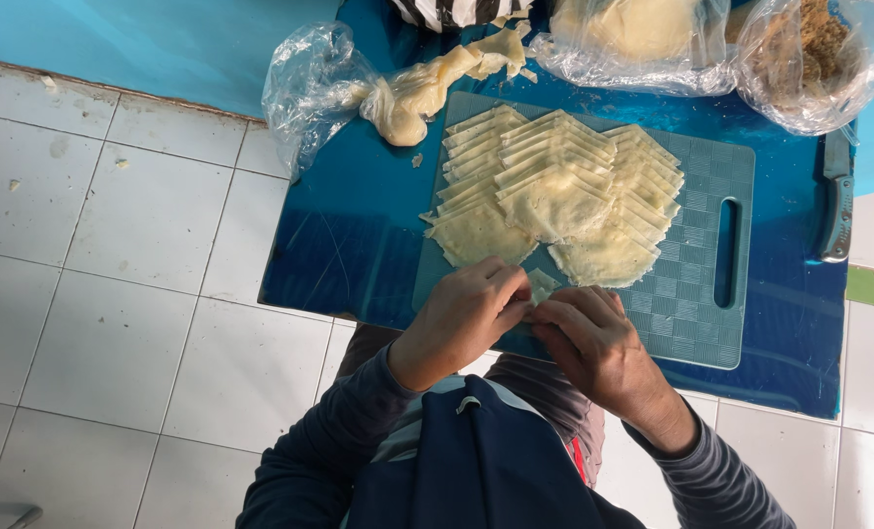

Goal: The person sits at a low table and folds filled pastries. They take a cut dough wrapper, place a portion of filling from a plastic bag onto it, then fold and pinch the wrapper closed and add it to a growing stack of folded pastries on the cutting board.

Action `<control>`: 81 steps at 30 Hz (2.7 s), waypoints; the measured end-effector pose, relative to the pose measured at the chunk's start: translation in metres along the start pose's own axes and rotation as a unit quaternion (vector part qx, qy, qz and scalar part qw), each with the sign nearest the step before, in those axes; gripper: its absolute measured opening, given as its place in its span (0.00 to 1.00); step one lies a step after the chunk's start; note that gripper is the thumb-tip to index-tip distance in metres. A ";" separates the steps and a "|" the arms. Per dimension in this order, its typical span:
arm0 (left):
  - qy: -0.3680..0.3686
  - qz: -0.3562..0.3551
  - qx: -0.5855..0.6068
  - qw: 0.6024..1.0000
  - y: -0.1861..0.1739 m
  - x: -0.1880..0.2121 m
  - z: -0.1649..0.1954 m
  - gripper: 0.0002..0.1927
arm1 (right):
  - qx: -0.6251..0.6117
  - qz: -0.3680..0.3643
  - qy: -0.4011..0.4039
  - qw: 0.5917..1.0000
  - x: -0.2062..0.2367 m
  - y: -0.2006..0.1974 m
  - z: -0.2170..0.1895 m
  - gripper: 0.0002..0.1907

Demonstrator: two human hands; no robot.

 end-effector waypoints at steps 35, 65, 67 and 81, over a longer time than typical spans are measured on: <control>0.004 -0.015 -0.053 0.998 0.004 0.006 0.000 0.06 | 0.037 0.003 -0.017 0.999 -0.009 -0.005 -0.003 0.16; 0.004 0.034 -0.077 0.996 -0.005 0.003 -0.003 0.05 | 0.042 0.018 0.046 0.998 -0.014 0.000 0.013 0.15; 0.023 0.035 -0.083 0.996 -0.005 0.005 -0.001 0.06 | 0.073 0.020 0.035 0.997 -0.014 0.000 0.011 0.13; 0.047 0.044 -0.181 0.981 -0.003 0.008 0.004 0.25 | 0.347 0.055 0.035 0.936 -0.007 0.018 -0.007 0.31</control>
Point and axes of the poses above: each hand's wrist, its own x-axis away from the middle knuckle, its own y-axis out of the palm, z = x × y, the point moved 8 cm from there along -x, towards the middle knuckle, and after that the axes turned 8 degrees about y, right-handed, at the moved point
